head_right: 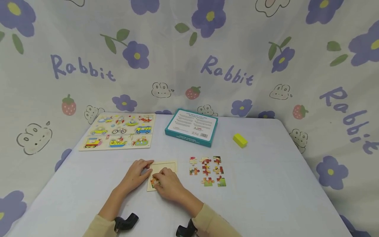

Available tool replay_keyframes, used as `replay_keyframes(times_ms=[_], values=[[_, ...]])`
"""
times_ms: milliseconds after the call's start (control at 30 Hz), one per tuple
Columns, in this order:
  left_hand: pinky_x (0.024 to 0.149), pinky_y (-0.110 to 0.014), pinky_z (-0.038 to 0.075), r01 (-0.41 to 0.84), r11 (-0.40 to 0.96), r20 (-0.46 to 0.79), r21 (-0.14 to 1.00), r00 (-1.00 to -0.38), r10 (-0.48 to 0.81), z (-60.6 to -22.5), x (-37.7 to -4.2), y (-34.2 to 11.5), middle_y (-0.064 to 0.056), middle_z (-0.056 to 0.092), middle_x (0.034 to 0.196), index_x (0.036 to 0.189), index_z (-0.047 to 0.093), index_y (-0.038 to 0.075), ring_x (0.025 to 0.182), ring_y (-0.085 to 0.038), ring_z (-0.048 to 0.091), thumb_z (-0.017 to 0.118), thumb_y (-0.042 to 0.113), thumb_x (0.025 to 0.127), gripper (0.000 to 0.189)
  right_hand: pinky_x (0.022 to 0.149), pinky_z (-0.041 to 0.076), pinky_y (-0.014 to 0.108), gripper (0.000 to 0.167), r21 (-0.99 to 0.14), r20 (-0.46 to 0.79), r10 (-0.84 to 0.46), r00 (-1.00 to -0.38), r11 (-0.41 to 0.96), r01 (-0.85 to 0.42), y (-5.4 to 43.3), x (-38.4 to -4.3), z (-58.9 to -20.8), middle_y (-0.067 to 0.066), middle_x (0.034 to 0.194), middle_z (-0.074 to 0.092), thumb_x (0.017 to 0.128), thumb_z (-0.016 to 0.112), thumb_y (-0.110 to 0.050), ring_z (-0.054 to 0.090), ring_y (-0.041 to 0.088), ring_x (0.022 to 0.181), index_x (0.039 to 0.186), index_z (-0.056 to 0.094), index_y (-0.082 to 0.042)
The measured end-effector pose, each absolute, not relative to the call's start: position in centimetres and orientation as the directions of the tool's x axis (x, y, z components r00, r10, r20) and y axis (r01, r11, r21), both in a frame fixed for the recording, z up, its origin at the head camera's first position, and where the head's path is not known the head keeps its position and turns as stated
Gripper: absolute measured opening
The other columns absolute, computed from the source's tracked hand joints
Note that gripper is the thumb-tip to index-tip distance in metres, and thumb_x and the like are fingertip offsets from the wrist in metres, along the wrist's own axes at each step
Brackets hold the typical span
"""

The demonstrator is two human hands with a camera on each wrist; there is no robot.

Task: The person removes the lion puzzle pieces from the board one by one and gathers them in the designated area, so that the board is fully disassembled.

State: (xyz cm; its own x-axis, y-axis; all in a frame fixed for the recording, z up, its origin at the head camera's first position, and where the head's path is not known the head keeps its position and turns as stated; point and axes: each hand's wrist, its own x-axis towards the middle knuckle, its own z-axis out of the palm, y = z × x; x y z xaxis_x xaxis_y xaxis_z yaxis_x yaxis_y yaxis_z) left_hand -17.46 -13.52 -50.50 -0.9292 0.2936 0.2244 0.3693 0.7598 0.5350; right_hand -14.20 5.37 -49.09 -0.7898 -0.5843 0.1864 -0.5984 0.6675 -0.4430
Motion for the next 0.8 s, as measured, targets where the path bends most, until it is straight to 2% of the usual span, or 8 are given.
replay_keyframes(times_ms=[600,700,800], values=[[0.068,-0.032,0.034,0.402,0.746,0.268,0.53,-0.915,0.303,-50.54,-17.46,-13.45,0.006,0.047,0.08,0.116,0.062,0.003,0.075,-0.012,0.038,0.067,0.014,0.082,0.035,0.074,0.038,0.022,0.033,-0.516,0.196,-0.558,-0.806,0.641,-0.569,5.59,-14.19,-49.14,-0.001,0.099,0.052,0.083,0.067,-0.022,0.045,0.01,0.089,0.114,0.059,-0.014],[0.068,-0.032,0.034,0.398,0.747,0.264,0.532,-0.916,0.301,-50.43,-17.44,-13.44,0.006,0.047,0.08,0.116,0.062,0.003,0.075,-0.013,0.038,0.067,0.013,0.082,0.036,0.072,0.038,0.021,0.031,-0.527,0.199,-0.558,-0.806,0.632,-0.568,5.52,-14.24,-49.08,-0.002,0.096,0.053,0.085,0.065,-0.021,0.045,0.009,0.085,0.113,0.057,-0.014],[0.067,-0.031,0.033,0.399,0.748,0.267,0.53,-0.916,0.299,-50.44,-17.43,-13.44,0.007,0.047,0.079,0.115,0.062,0.003,0.075,-0.013,0.038,0.067,0.013,0.082,0.035,0.065,0.037,0.02,0.027,-0.555,0.207,-0.562,-0.801,0.607,-0.569,5.41,-14.38,-49.13,-0.006,0.086,0.053,0.086,0.064,-0.019,0.045,0.006,0.076,0.111,0.055,-0.014]])
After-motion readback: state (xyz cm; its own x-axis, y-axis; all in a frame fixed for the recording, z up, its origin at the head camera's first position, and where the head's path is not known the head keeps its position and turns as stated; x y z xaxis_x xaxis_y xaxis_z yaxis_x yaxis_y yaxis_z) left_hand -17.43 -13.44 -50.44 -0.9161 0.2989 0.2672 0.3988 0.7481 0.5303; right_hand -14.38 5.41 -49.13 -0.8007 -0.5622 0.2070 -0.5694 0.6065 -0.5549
